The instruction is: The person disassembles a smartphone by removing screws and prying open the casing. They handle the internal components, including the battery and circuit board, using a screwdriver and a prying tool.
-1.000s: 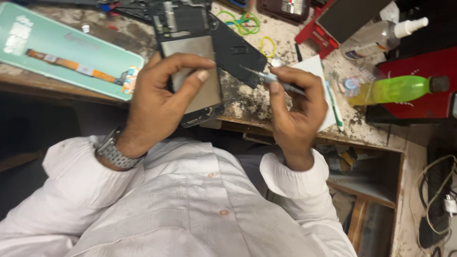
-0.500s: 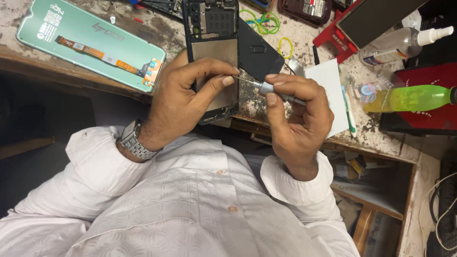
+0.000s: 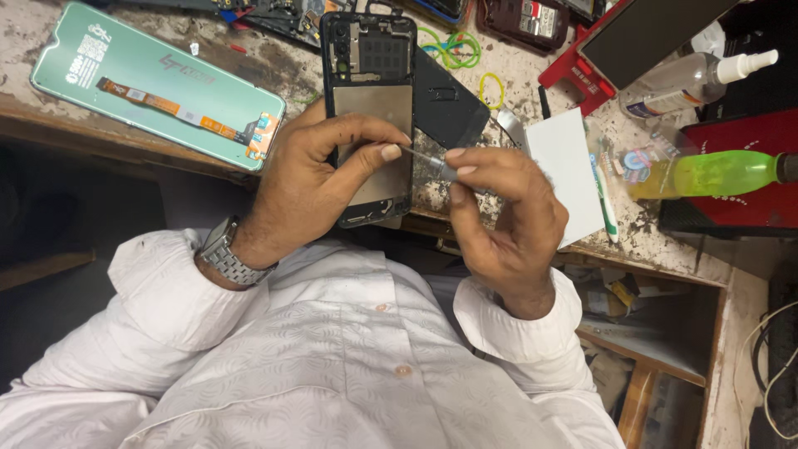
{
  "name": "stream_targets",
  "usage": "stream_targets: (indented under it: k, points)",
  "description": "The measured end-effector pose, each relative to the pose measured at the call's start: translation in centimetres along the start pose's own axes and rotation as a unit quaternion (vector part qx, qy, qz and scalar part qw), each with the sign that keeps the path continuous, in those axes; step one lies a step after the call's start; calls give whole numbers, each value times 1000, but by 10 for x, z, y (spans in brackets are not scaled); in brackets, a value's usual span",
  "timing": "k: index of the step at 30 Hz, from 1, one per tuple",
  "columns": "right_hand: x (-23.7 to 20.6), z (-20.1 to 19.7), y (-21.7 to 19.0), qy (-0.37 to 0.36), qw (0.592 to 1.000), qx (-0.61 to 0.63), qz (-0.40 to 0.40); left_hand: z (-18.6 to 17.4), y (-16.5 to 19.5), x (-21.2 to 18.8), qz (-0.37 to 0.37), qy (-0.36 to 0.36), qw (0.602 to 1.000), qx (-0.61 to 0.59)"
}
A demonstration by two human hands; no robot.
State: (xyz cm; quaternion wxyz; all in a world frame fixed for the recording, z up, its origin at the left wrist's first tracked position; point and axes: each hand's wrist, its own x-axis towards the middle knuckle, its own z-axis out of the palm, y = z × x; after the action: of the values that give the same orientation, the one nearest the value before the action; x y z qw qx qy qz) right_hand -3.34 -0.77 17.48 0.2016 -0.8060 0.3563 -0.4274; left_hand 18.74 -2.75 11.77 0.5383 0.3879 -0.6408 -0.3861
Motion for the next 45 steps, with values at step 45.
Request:
stream_targets:
  k: [45]
  points:
    - [57,8,20,2,997,-65,-46,-11,15,6,-26,-63,996,59]
